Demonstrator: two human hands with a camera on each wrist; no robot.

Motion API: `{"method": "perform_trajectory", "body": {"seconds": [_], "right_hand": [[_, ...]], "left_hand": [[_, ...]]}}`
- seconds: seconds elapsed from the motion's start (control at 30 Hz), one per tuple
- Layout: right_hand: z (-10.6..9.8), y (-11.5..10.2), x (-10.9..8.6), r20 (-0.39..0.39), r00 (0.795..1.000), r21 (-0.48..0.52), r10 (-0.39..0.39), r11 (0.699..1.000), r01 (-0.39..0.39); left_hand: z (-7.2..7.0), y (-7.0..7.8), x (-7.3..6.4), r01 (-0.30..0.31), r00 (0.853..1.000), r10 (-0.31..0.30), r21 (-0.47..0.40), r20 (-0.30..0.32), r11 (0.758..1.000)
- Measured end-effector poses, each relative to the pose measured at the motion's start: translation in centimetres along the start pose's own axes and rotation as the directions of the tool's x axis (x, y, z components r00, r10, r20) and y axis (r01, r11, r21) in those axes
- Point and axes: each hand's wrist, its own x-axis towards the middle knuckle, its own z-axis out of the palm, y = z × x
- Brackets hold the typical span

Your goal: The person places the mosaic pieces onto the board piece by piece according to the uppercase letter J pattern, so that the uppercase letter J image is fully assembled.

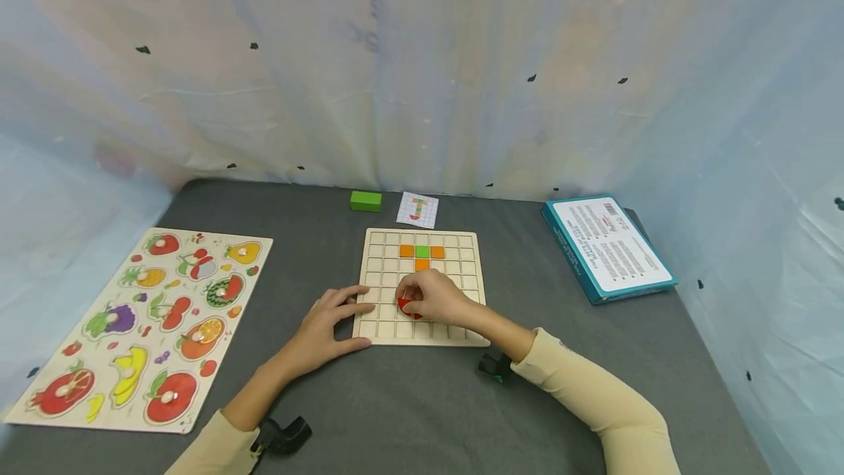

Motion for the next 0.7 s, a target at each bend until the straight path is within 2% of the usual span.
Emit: {"method": "perform_trajectory", "body": {"seconds": [0.2, 0.3, 0.53, 0.7], "right_hand": [[0.12, -0.05, -0.29, 0.011, 1.0, -0.016, 0.008, 1.0, -0.008], [0.24, -0.08, -0.39, 0.009, 1.0, -0.038, 0.002, 0.999, -0.002], [0.68, 0.13, -0.46, -0.011, 0.998, -0.21, -0.056, 0.976, 0.053], [0.81, 0.13, -0.32, -0.034, 0.996, -0.261, -0.086, 0.962, 0.075]], "left_hand": [[0.25, -0.11, -0.04, -0.036, 0.999, 0.036, 0.009, -0.031, 0.999], [0.22, -0.12, -0.05, -0.032, 0.999, 0.032, 0.01, -0.028, 0.999], [0.12, 0.01, -0.12, -0.016, 1.0, 0.016, 0.0, -0.013, 1.0], [0.05, 0.06, -0.04, -0.031, 0.999, 0.031, 0.014, -0.027, 0.999]]}}
